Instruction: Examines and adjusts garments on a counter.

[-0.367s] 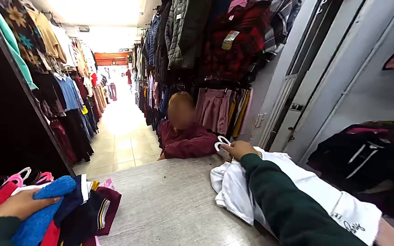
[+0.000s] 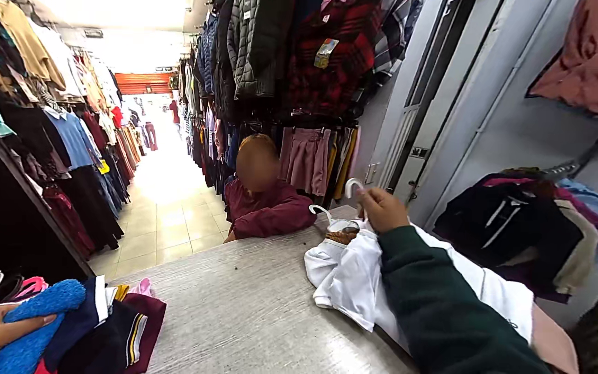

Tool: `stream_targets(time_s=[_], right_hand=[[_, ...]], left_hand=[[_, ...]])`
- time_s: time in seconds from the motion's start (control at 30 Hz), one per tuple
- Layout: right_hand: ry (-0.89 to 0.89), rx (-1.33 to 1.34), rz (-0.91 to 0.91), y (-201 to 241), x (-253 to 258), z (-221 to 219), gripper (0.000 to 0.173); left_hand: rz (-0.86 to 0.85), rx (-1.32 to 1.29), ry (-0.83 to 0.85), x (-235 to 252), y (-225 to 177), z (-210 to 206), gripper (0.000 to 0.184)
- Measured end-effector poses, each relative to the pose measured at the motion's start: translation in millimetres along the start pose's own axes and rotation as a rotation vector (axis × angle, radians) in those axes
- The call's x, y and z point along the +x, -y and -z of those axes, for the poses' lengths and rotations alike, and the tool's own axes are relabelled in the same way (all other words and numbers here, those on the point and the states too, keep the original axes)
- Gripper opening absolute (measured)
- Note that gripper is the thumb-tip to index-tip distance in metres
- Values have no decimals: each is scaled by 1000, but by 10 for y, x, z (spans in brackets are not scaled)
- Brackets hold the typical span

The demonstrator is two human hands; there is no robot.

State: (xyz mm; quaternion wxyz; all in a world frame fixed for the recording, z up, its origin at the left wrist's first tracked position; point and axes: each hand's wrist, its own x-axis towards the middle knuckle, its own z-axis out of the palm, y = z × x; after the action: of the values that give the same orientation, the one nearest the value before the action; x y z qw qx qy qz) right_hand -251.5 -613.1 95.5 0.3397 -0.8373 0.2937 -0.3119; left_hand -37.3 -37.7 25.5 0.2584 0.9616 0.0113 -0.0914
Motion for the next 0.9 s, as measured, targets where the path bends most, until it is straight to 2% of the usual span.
stream_targets(time_s=[0.07, 0.13, 0.17, 0.27, 0.33, 0.4, 0.43, 0.47, 0.5, 0.57, 0.63, 0.73, 0.83, 0.9], right_hand=[[-141, -46, 232, -204, -37, 174, 46], [-244, -137, 465, -235, -98, 362, 48], [-254, -183, 552, -143, -176, 475, 49], [-173, -229, 645, 320, -480, 797, 46], [-70, -139, 682, 586, -608, 917, 41], [22, -5, 721, 870, -700, 913, 35], [36, 39, 748, 1023, -733, 854, 33], [41, 74, 788, 1164, -753, 747, 33], [53, 87, 826, 1305, -784, 589, 33], [94, 98, 840, 1546, -874, 123, 33], [191, 135, 818, 1642, -1022, -518, 36], [449, 150, 759, 1438, -1156, -1709, 38], [824, 78, 663, 1004, -1175, -2845, 38], [878, 75, 695, 898, -1152, -3061, 34]], left_hand=[[-64, -6, 11, 171, 177, 9, 44], [-260, 119, 35, 773, 807, 91, 51], [-258, 133, 43, 946, 974, 115, 55], [-127, 97, 36, 648, 701, 41, 63], [-163, 132, 31, 517, 630, 24, 59], [-61, 109, 17, 461, 524, 31, 53], [-82, 111, -6, 582, 626, 75, 50], [-192, 143, -24, 817, 887, 184, 47], [-241, 91, -57, 968, 1059, 288, 44], [-275, -6, -155, 952, 1086, 505, 43], [-280, -101, -318, 688, 896, 719, 41], [-322, -287, -500, 146, 476, 821, 48], [-445, -362, -479, -411, -145, 547, 40], [-505, -338, -402, -583, -493, 298, 32]])
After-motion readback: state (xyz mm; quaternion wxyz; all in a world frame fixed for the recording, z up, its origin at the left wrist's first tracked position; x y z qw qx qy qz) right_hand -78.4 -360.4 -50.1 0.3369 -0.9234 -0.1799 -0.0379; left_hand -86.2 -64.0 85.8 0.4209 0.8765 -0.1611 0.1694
